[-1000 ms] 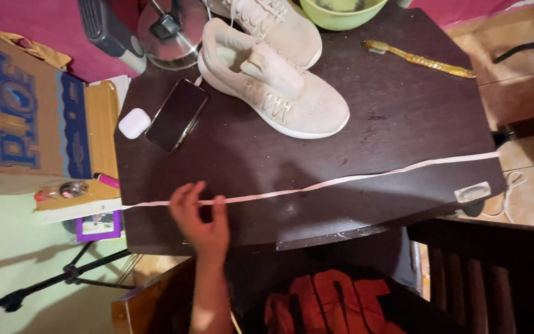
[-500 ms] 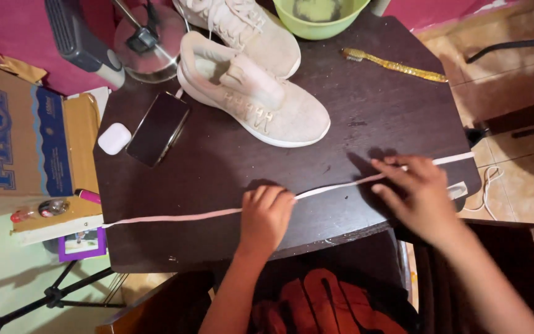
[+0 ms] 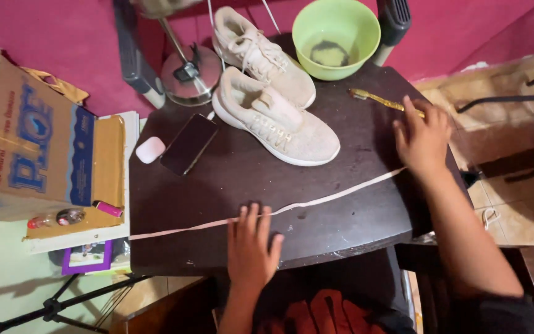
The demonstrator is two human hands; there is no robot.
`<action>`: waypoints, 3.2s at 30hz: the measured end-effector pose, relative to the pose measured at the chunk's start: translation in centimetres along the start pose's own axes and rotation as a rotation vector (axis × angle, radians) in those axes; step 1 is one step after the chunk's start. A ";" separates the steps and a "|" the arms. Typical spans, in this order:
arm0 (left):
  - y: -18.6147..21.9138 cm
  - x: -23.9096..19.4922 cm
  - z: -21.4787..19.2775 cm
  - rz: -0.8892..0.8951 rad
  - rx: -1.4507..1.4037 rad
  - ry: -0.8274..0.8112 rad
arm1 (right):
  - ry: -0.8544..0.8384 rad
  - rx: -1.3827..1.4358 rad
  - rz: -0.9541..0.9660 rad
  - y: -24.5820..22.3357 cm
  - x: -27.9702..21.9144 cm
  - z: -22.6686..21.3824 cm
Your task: The person cleans a white shoelace on a table using a toothbrush and water from a green bowl. They briefly interact with a smartphone on the table before resuming the cleaning process.
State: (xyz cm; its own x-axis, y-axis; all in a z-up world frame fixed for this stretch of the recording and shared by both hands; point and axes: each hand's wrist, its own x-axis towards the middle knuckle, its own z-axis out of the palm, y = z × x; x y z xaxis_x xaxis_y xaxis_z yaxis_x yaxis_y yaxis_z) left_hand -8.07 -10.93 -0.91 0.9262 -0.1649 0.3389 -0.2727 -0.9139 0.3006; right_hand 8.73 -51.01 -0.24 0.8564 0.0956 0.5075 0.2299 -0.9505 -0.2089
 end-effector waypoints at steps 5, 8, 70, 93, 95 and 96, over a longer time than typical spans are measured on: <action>0.7 0.5 -0.7 0.015 -0.046 -0.027 | -0.262 -0.292 0.250 4.1 4.0 3.8; 0.5 0.4 -0.5 0.087 -0.061 0.070 | -0.499 -0.371 0.265 3.5 5.4 1.7; 6.3 1.2 2.7 0.291 -0.104 -0.022 | -0.518 0.931 0.668 -16.2 -9.2 -7.2; 5.7 0.7 3.5 0.335 -0.111 0.060 | -0.448 0.263 0.241 -15.3 -14.6 -10.2; 5.7 0.8 3.5 0.342 -0.112 0.061 | -0.464 0.322 0.227 -16.1 -14.3 -10.2; 5.8 0.8 3.4 0.341 -0.118 0.057 | -0.472 0.314 0.239 -15.3 -14.2 -10.0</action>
State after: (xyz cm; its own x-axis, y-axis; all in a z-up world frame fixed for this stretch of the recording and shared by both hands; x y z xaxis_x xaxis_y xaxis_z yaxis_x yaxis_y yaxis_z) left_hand -7.99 -17.59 -1.92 0.7619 -0.4285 0.4857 -0.5944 -0.7605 0.2613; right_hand -11.61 -40.79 4.13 0.9969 0.0790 0.0062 0.0696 -0.8364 -0.5437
